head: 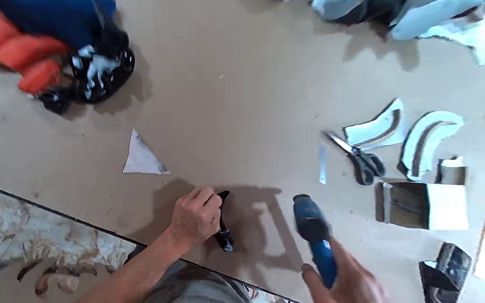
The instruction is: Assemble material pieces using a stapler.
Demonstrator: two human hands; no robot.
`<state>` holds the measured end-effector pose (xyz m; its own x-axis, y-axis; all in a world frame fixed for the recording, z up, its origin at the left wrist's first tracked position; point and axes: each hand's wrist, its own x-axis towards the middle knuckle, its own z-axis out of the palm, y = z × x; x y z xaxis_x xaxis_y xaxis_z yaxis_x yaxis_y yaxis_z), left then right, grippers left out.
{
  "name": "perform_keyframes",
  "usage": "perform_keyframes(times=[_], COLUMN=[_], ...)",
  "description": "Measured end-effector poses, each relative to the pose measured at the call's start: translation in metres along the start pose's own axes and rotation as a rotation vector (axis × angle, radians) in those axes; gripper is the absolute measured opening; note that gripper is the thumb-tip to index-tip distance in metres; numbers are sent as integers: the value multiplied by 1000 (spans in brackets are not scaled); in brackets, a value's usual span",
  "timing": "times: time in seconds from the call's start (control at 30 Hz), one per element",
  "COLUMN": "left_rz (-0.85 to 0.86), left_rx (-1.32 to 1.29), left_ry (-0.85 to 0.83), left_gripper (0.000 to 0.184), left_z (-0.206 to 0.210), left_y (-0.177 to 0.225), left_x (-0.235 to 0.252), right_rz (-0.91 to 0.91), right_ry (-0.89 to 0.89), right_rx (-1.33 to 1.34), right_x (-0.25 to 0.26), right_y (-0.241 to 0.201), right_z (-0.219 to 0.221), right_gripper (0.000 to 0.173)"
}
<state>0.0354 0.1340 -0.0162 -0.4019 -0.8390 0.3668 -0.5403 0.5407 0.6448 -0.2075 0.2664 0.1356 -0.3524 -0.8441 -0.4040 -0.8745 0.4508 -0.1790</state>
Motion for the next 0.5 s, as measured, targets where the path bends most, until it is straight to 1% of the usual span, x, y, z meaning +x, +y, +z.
perform_keyframes(times=[0.03, 0.07, 0.13, 0.17, 0.2, 0.27, 0.3, 0.33, 0.4, 0.5], left_rz=[-63, -146, -321, -397, -452, -507, -515, -503, -454, -388], left_rx=[-12, -6, 87, 163, 220, 244, 214, 162, 44, -8], left_ry=[-26, -61, -198, -283, -353, -422, -423, -403, -336, -177], left_gripper=[20, 28, 58, 69, 74, 71, 67, 62, 56, 48], left_z=[-4, -9, -21, -27, -29, -27, -24, -21, -17, -25], left_y=[4, 11, 27, 34, 39, 49, 52, 54, 58, 51], left_x=[1, 2, -2, -5, -6, -7, -7, -7, -5, 11], right_rz=[39, 69, 92, 81, 74, 76, 85, 93, 128, 190], right_ry=[25, 60, 124, 136, 132, 143, 170, 239, 359, 345], right_rx=[11, 30, 80, 107, 138, 201, 235, 264, 298, 344], right_x=[-5, -7, -7, -6, -3, 2, 6, 12, 26, 42], right_y=[7, 15, 29, 34, 36, 45, 53, 64, 96, 156], right_z=[11, 25, 54, 64, 67, 59, 53, 48, 34, 16], right_gripper=[79, 81, 74, 69, 62, 46, 41, 39, 35, 39])
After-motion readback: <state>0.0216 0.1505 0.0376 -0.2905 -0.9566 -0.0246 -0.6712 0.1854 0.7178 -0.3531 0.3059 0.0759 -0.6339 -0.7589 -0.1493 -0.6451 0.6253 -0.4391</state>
